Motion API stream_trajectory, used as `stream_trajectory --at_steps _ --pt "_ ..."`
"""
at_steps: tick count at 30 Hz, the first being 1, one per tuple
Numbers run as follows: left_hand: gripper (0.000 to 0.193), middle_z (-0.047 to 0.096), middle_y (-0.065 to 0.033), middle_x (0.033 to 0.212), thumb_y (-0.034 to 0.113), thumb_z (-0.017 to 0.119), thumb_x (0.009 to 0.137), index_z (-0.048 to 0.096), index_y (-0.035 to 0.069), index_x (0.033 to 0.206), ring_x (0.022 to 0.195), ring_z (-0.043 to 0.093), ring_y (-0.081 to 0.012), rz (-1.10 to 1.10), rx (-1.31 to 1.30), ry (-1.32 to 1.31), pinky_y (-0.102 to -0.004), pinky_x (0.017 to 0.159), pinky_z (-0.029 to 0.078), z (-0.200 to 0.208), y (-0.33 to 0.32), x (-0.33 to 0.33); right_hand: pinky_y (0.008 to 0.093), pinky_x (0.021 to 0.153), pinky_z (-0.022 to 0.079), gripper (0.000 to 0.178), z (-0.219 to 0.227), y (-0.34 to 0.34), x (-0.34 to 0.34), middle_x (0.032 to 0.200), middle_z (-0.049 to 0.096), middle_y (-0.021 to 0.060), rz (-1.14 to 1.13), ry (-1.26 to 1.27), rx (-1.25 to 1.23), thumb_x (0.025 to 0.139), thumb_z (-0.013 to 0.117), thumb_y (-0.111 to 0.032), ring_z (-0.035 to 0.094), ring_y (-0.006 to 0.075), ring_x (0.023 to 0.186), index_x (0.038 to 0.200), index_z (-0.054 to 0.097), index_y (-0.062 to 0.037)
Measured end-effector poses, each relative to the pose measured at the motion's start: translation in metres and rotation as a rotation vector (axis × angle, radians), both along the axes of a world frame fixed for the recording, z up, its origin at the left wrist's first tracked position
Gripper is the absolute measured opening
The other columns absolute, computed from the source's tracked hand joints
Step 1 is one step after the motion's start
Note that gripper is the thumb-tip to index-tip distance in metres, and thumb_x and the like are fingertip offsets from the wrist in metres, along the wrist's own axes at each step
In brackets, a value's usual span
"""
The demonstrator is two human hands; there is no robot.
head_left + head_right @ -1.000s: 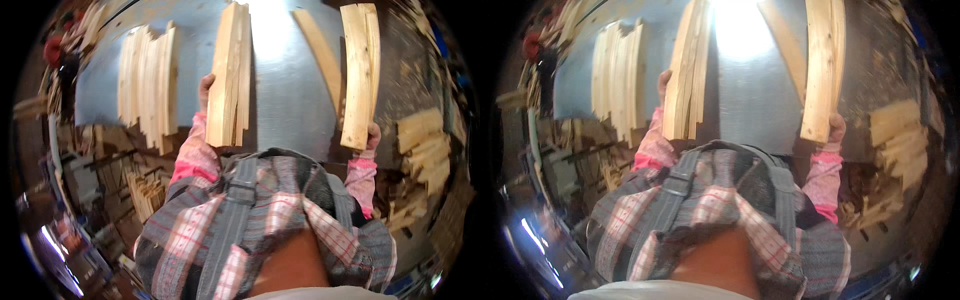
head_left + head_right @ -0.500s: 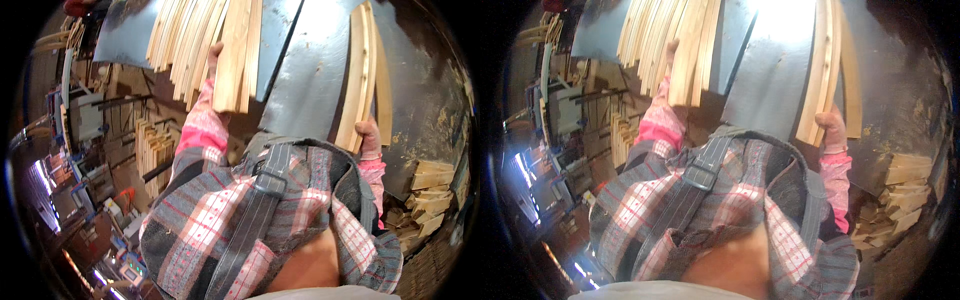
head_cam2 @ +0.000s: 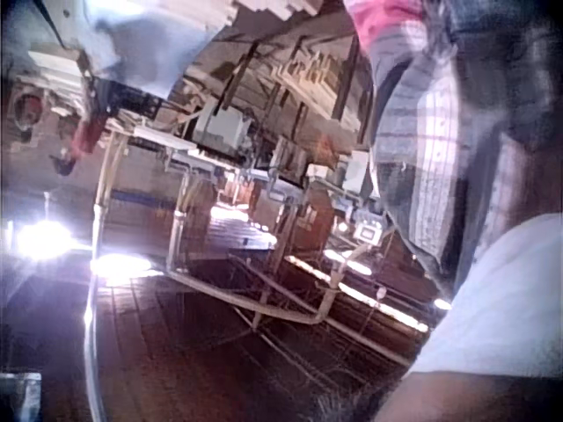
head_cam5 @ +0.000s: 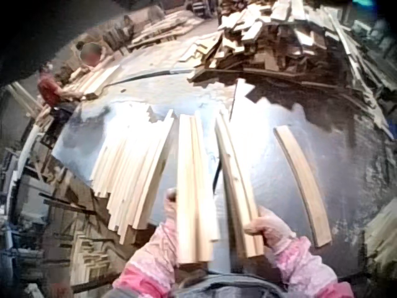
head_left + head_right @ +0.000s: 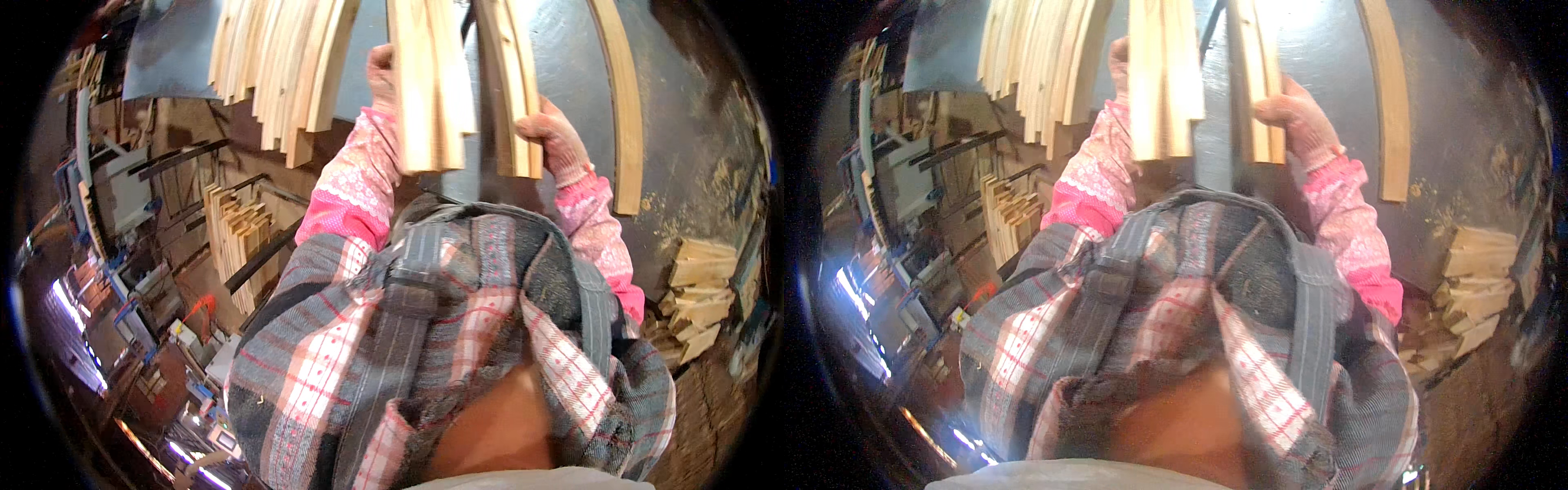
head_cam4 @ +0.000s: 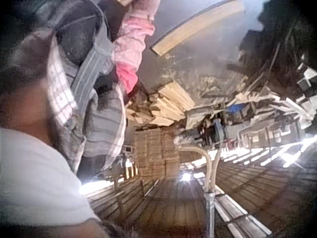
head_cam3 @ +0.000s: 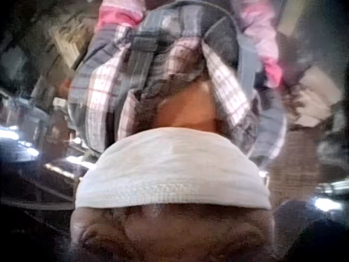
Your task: The person picks up thin wooden planks from a pile and arranges them into a neat stack on a metal table. They handle the planks one by one, aligning them carefully before gathering the entire stack and moving it to a larger pile of wood.
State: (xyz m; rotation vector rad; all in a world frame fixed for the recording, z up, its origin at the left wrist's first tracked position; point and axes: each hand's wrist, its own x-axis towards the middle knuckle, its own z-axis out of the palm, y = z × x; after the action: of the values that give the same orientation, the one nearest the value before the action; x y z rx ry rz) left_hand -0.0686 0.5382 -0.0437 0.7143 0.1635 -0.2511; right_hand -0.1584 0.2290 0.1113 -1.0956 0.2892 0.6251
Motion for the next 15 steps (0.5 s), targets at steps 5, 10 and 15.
stream_trajectory --at_steps 5,10,15 --pt "0.023 0.076 -0.0085 0.1 0.027 0.066 0.096 0.072 0.004 0.097 0.091 0.073 -0.024 -0.089 -0.08 0.431 -0.0419 0.087 0.062 0.077 -0.084 -0.025 0.0308 0.099 0.057 0.083 0.014 -0.002 -0.002 0.126 0.066 0.0133 -0.033 -0.045 -0.065 0.078 0.071 -0.012 0.068 0.0195 0.105 0.155 0.042 0.0045" --pt "0.044 0.074 -0.0115 0.111 0.04 0.064 0.101 0.066 0.001 0.121 0.103 0.073 -0.0252 -0.005 -0.06 0.336 -0.0377 0.093 0.06 0.082 -0.106 -0.037 0.0293 0.085 0.057 0.083 -0.017 -0.008 0.005 0.112 0.067 0.0102 0.119 -0.074 -0.298 0.074 0.074 -0.004 0.066 0.0176 0.095 0.152 0.046 -0.0007" --pt "0.046 0.071 -0.0176 0.113 0.027 0.071 0.094 0.062 -0.004 0.126 0.102 0.072 -0.0258 -0.244 0.285 0.224 -0.0368 0.094 0.059 0.107 -0.099 -0.036 0.0319 0.083 0.057 0.061 -0.011 -0.01 0.041 0.114 0.072 0.0138 0.291 -0.171 -0.566 0.088 0.074 -0.028 0.07 0.0206 0.092 0.141 0.058 -0.0008"
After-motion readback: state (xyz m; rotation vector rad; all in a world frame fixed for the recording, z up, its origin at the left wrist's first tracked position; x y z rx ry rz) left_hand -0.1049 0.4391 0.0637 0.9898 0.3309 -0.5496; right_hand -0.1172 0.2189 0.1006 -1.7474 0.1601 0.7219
